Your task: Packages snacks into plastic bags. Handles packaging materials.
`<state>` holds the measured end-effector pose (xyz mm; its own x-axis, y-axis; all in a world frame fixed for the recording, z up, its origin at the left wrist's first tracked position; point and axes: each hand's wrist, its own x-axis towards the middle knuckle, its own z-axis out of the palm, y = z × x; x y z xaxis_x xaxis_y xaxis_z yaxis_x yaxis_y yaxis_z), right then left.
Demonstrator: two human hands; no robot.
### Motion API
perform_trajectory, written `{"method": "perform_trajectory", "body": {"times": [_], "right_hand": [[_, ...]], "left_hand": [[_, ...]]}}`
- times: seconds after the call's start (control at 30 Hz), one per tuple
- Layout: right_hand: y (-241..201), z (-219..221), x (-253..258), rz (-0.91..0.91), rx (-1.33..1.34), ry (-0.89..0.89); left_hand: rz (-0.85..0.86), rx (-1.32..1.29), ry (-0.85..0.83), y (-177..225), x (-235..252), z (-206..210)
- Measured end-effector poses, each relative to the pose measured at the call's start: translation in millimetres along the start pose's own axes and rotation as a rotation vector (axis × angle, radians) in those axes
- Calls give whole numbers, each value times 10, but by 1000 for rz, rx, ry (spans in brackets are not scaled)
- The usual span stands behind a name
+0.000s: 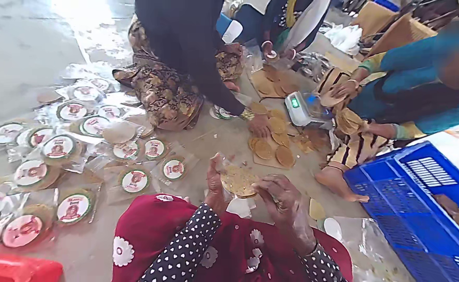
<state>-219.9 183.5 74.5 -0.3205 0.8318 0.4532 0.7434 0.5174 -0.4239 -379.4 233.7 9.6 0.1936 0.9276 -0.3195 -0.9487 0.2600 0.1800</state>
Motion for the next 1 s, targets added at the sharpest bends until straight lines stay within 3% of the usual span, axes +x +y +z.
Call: {"method": "perform_trajectory", "body": {"times": [0.2,0.33,0.4,0.53,0.6,0.67,0.83,0.93,1.0], "right_hand": [[-124,-162,198,53,9,70],[-55,-322,282,81,3,71],[-32,-439,291,122,-1,76],[213,-520,246,248,-23,55],[245,-495,213,290,19,27],[266,-422,153,304,63,-6],[189,-85,47,317,240,-10],[367,-133,-8,362,191,41],[709,-232,-159,422,99,33]], "left_hand": [[-111,58,250,-22,0,96],[59,412,317,-21,187,11],[170,624,98,76,186,-41],[287,1126,-664,259,-35,242],[385,1350,-828,160,-136,354],[478,1325,-762,17,-153,252],[437,1201,-368,67,-89,-11],[595,1295,-197,535,-251,-66],[759,1545,-50,1175,-466,-78]]}}
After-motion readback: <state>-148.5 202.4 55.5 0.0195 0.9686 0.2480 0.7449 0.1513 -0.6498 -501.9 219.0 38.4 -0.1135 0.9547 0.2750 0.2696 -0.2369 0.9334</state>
